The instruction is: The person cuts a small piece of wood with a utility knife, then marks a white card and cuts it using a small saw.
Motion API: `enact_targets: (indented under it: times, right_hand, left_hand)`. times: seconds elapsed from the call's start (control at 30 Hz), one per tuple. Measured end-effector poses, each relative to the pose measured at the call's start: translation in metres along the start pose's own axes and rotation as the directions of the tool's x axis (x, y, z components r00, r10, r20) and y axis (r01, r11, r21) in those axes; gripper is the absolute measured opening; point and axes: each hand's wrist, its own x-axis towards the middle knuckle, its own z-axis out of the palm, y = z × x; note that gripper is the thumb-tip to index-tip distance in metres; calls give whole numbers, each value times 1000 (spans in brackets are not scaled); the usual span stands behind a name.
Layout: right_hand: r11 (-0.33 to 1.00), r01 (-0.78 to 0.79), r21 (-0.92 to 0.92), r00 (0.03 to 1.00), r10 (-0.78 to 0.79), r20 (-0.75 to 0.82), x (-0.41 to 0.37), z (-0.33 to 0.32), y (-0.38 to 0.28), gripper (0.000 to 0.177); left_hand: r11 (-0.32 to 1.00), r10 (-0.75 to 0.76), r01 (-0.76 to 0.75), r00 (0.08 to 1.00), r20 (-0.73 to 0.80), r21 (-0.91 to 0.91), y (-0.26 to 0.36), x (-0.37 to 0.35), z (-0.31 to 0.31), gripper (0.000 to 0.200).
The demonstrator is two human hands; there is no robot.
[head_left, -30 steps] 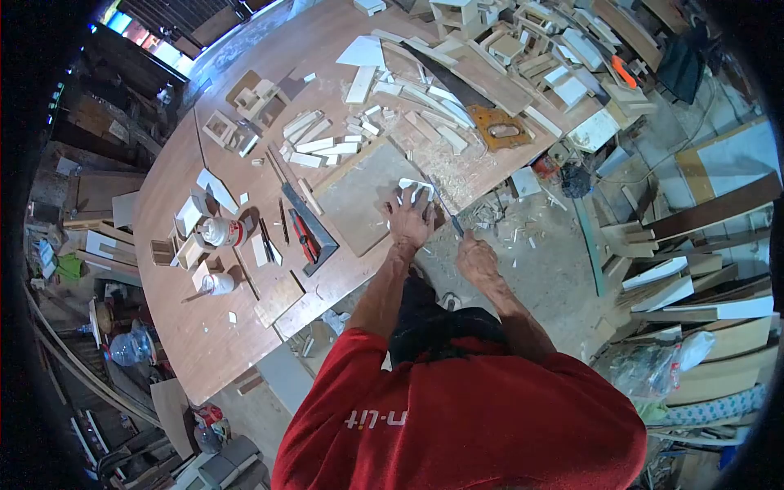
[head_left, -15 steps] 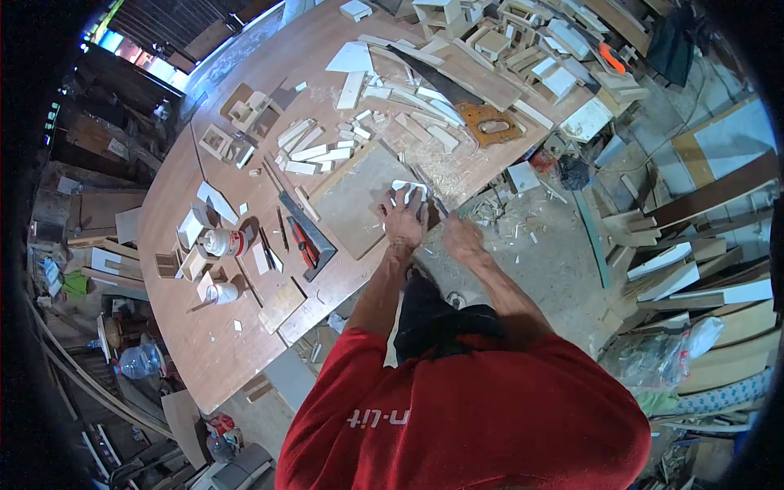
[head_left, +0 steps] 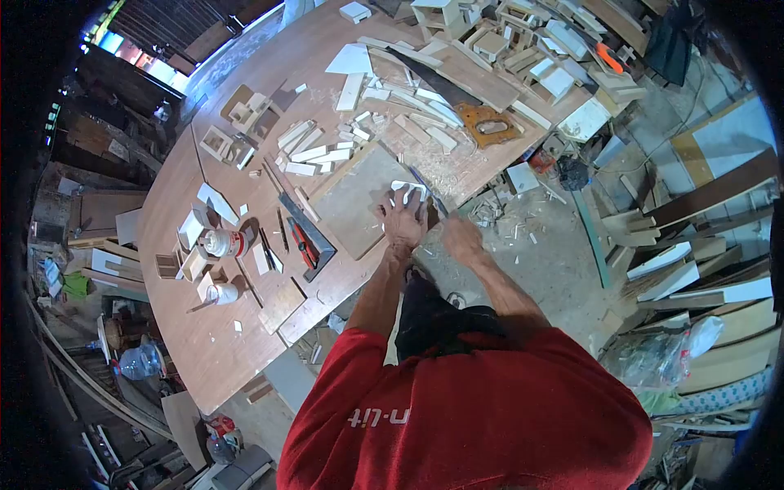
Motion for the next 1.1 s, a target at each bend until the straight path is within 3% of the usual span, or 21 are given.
enact_targets:
  times: [0.07,0.17,0.37,0.47,0.53,0.57,0.63,0.77,0.83,0.87,1.1]
  right_hand:
    - [1000,9,0,1000,-9,23,-19,-5,10,28]
    - [991,-110,-77,990,116,75,-36,4,23,34]
    - [995,-103,-10,994,102,-41,-24,17,31,32]
    - [985,-168,31,984,169,-54,-27,24,33,28]
    - [987,-150,55,975,157,-160,-31,32,37,26]
    - [987,-151,55,975,157,-155,-32,35,40,26]
    - [978,-165,128,977,180,-117,-35,27,35,26]
    - [972,-176,153,975,194,-110,-38,17,25,25]
    - [983,-109,149,983,129,-131,-36,16,25,25]
    - [983,-111,148,983,130,-128,-35,15,25,25]
    - [976,-149,160,987,155,-29,-30,11,20,30]
  left_hand:
    - [1000,-21,21,1000,8,-2,1,4,0,44]
    - [1000,8,-8,1000,-14,-13,-3,0,3,44]
    - [1000,14,-14,1000,-13,-26,-4,1,3,46]
    - [994,13,-8,999,41,-110,-8,5,-1,50]
    - [966,36,1,990,135,-258,-10,8,-10,59]
    - [966,32,5,990,139,-257,-12,11,-13,59]
    - [991,82,-43,945,316,-128,-13,17,-19,71]
    - [998,22,-2,950,311,-67,-6,17,-35,81]
    - [987,-134,160,911,389,-35,-8,18,-33,84]
    - [986,-136,162,910,392,-35,-11,20,-31,84]
    - [995,14,37,864,503,-93,-20,28,-35,87]
